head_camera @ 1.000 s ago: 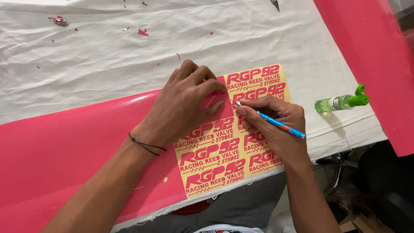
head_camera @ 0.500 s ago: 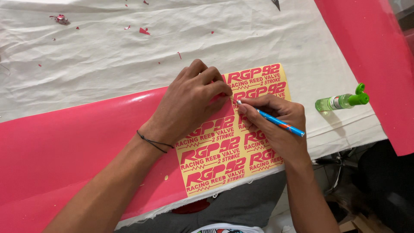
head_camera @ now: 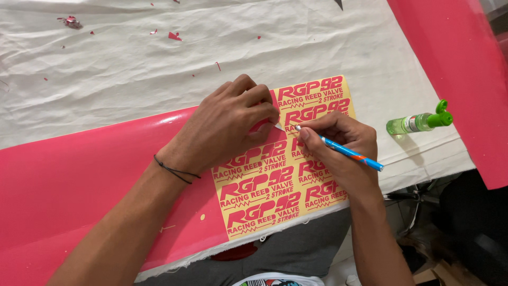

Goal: The person uses a blue craft knife to carefully cut around and weed red text and graphics from a pink vinyl sheet. They repeatedly lift and remove small cut pieces of vinyl, placing them aside on the white cloth-covered table.

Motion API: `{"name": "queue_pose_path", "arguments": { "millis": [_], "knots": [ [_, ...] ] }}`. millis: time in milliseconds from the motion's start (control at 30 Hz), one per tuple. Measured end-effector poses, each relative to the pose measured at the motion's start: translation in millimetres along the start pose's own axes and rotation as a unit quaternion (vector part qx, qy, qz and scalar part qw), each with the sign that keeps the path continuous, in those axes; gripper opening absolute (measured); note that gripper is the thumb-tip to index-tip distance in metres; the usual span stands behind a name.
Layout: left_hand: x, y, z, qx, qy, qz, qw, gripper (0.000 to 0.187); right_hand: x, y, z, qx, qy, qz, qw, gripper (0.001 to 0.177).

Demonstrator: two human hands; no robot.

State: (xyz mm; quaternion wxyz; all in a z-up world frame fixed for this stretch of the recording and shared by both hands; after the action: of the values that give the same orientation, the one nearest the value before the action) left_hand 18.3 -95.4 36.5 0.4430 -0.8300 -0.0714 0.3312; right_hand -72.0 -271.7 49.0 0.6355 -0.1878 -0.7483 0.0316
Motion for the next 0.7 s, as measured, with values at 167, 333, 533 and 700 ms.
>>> {"name": "queue_pose_path", "arguments": {
  "millis": [167, 333, 533, 700],
  "knots": [
    [0.4, -1.3, 0.0, 0.021, 0.001, 0.015, 1.0, 0.017, -1.7, -0.7, 0.8, 0.029, -0.019, 0.021, 0.999, 0.01],
    [1.3, -0.1, -0.1, 0.025, 0.003, 0.023, 0.999, 0.013, 0.5, 0.2, -0.3, 0.059, -0.035, 0.05, 0.996, 0.01],
    [0.2, -1.1, 0.2, 0.019, 0.002, 0.026, 0.999, 0.016, -1.0, -0.6, 1.5, 0.045, -0.061, 0.04, 0.996, 0.008],
    [-4.7, -6.8, -0.4, 0.018, -0.007, 0.047, 0.999, 0.012, -1.7, 0.0, 3.2, 0.039, -0.064, 0.044, 0.996, 0.008]
  ]
}}
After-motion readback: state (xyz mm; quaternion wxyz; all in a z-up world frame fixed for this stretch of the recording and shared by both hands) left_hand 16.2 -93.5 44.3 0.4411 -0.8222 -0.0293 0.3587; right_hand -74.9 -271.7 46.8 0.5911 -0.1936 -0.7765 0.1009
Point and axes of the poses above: each hand's wrist, its own z-axis away from the middle knuckle, its own y-axis out of the palm, x = y × z, the point moved 3 cm from there along -z, towards the middle knuckle, and after that the axes turned 15 degrees about -y, right-handed, at the moved point
